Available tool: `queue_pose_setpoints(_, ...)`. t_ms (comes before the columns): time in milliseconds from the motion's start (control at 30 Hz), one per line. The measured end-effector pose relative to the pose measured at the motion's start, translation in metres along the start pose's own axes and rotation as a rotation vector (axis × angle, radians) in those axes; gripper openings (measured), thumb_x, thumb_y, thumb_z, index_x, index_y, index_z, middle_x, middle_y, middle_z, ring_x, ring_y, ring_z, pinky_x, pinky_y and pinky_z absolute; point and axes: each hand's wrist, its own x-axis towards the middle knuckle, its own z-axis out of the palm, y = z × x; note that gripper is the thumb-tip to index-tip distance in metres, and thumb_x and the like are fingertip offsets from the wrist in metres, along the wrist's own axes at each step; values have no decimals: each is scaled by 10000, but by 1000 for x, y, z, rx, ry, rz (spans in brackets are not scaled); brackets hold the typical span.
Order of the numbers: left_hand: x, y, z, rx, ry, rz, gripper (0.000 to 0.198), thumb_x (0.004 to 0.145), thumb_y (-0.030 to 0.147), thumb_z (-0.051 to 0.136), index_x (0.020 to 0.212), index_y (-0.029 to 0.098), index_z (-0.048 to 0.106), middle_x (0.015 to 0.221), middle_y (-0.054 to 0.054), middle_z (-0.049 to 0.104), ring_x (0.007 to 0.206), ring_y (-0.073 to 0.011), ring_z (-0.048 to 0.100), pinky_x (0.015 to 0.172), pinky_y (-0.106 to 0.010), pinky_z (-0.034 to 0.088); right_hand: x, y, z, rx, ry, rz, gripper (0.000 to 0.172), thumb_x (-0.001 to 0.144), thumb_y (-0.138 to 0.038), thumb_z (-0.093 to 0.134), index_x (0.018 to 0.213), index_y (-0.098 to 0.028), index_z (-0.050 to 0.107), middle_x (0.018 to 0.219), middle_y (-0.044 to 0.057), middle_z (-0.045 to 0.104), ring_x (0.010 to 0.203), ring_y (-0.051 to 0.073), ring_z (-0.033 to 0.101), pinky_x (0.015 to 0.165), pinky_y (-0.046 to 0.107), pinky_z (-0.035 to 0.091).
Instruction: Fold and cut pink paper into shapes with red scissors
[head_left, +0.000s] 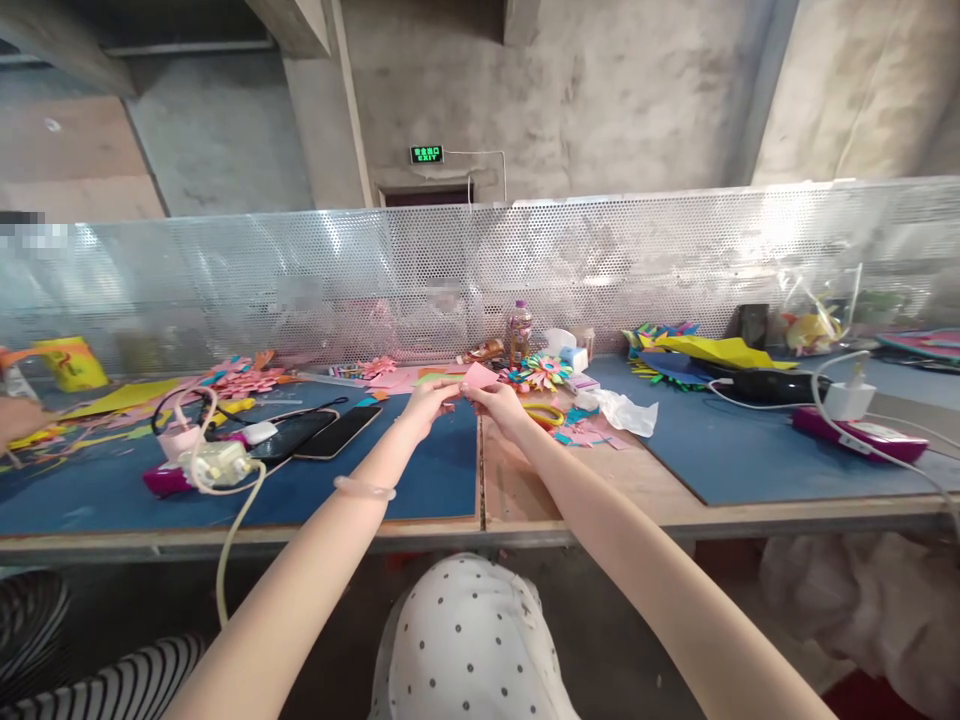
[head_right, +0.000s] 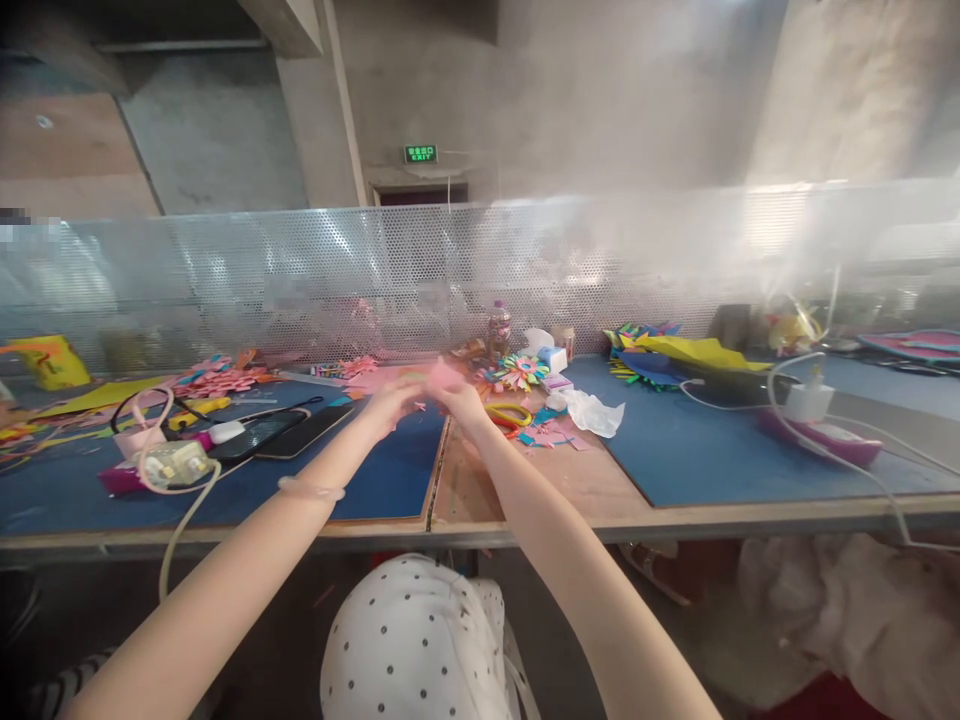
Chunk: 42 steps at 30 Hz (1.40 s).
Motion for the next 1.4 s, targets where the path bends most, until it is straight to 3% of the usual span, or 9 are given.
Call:
queue_pose_setpoints(233,0,0,-1,-82,-1,-43,275,543,248,753,792,146,696,823,-75,679,722,-147,599,594,-231,418,2,2,-3,-31,-82,-3,369,552,-439,749,739,-133,665,704,36,636,589,101,535,518,210,420)
queue_pose_setpoints(667,6,-4,-4,-194,-118,-182,165,610,133,676,775,145,675,728,-30,659,633,-95,568,567,-205,398,-2,-3,-6,-55,-116,-37,318,558,-418,755,615,-134,626,614,21,622,543,86,510,527,215,382)
queue_pose_setpoints(900,12,-10,-6,-168,-128,-205,167,634,210,684,796,170,678,724,-64,663,705,-167,612,590,-261,423,-3,-4,-6,-39,-131,-15,304,561,-397,762,611,-134,617,604,14,603,525,76,494,507,208,361)
queue_pose_setpoints(1167,15,-13,-6,-137,-176,-206,219,635,210,685,844,145,671,735,-62,657,681,-147,604,579,-239,418,-4,-4,-9,-93,-176,-15,320,575,-429,745,625,-134,631,587,5,593,516,74,481,522,216,370)
queue_pose_setpoints(1400,4,-6,-4,-67,-181,-174,221,641,210,703,857,168,680,743,-71,667,680,-149,597,574,-250,404,-3,-4,-14,-126,-222,-35,348,586,-436,739,759,-139,681,593,-5,598,498,66,468,498,203,358)
